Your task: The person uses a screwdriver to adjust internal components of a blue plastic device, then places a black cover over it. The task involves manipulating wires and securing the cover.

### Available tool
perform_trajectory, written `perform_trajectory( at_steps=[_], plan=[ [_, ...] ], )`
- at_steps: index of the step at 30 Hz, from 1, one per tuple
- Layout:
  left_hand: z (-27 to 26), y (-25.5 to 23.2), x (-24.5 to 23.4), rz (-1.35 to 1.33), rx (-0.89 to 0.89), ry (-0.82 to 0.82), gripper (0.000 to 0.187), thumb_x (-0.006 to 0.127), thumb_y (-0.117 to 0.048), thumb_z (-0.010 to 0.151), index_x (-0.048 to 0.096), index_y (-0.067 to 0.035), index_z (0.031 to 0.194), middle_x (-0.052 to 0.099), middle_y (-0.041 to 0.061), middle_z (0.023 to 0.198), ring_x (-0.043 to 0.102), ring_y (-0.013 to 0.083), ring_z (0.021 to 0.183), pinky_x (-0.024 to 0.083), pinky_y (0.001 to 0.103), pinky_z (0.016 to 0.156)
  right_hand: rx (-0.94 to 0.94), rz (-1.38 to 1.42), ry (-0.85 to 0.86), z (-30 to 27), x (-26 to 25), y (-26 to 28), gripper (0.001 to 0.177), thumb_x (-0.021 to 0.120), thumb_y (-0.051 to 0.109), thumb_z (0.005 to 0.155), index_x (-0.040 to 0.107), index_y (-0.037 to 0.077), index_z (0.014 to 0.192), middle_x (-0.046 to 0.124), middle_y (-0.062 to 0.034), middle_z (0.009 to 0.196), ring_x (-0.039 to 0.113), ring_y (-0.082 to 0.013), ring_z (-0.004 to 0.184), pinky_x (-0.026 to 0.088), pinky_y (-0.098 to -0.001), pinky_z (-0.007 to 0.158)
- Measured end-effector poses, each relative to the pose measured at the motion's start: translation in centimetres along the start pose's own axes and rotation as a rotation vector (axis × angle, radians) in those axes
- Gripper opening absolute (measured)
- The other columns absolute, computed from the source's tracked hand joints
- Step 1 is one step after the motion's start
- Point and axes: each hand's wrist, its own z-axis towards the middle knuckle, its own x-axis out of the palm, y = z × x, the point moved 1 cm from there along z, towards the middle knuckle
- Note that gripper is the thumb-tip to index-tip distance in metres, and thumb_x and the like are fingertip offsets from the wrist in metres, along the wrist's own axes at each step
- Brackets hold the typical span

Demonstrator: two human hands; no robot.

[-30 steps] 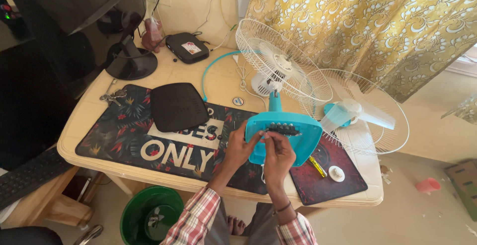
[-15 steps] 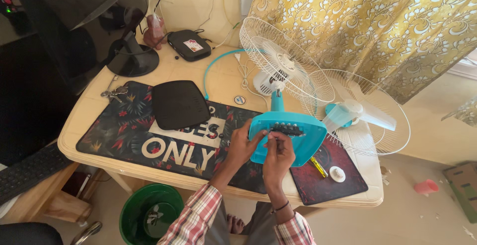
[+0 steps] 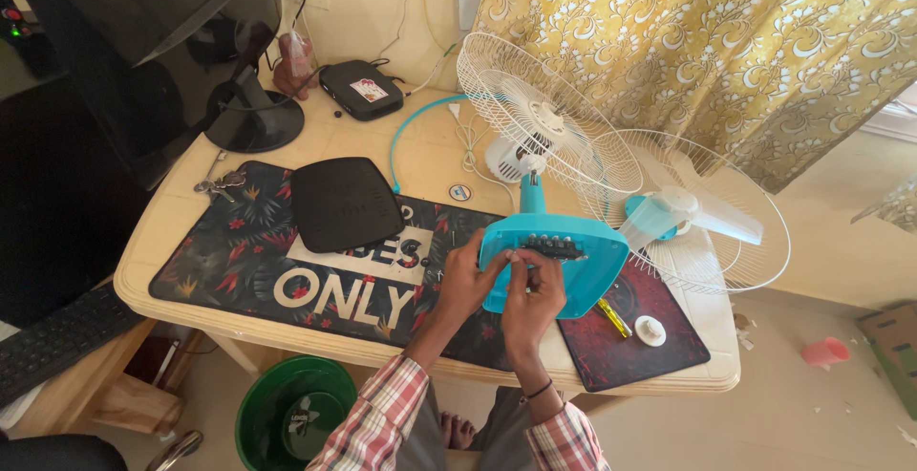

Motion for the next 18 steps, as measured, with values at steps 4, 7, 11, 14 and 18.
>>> perform_trajectory(
  at_steps=[4,7,11,14,18],
  plan=[
    [0.01,0.36,0.26,0.008,0.025,-0.005,0.028,0.073,-0.020,0.095,0.064,-0.001,0.114,0.073,0.016,0.077,0.074,0.0231,0.060,0.051,0.035,0.051,-0.009,0.027,-0.003,0.12,-0.15,-0.24,0.006,0.072,0.005,0.095,0.069,0.000,0.096,0.063,-0.0037,0.086,0.055,-0.0039,0.060,0.044,-0.0249,0.052],
    [0.00,0.39,0.33,-0.008,0.073,-0.019,0.030,0.072,-0.020,0.095,0.064,-0.001,0.117,0.074,0.016,0.081,0.076,0.0238,0.066,0.053,0.035,0.054,-0.015,0.008,-0.009,0.17,-0.23,-0.35,0.008,0.072,0.005,0.095,0.067,0.000,0.095,0.064,-0.0027,0.080,0.052,-0.0036,0.057,0.041,-0.0244,0.051],
    [0.07,0.11,0.21,-0.007,0.049,-0.011,0.033,0.072,-0.022,0.096,0.063,-0.001,0.119,0.075,0.016,0.081,0.077,0.0241,0.068,0.054,0.035,0.054,0.018,0.003,-0.003,0.38,-0.31,-0.37,0.011,0.073,0.006,0.094,0.064,-0.001,0.093,0.063,-0.0016,0.070,0.050,-0.0029,0.053,0.037,-0.0242,0.047],
    [0.00,-0.10,0.15,-0.009,0.008,0.009,0.034,0.071,-0.023,0.096,0.064,-0.001,0.120,0.074,0.016,0.080,0.076,0.0238,0.065,0.053,0.035,0.054,0.017,0.006,0.001,0.52,-0.44,-0.24,0.011,0.074,0.006,0.094,0.064,0.000,0.092,0.063,-0.0007,0.070,0.050,-0.0019,0.053,0.037,-0.0235,0.047],
    [0.06,0.04,0.18,0.007,-0.020,0.017,0.033,0.071,-0.023,0.096,0.064,-0.001,0.119,0.074,0.016,0.077,0.075,0.0231,0.063,0.052,0.035,0.053,0.155,0.069,0.003,0.66,-0.48,-0.09,0.011,0.076,0.006,0.092,0.066,0.001,0.092,0.058,-0.0004,0.058,0.048,-0.0017,0.050,0.035,-0.0228,0.046]
  ],
)
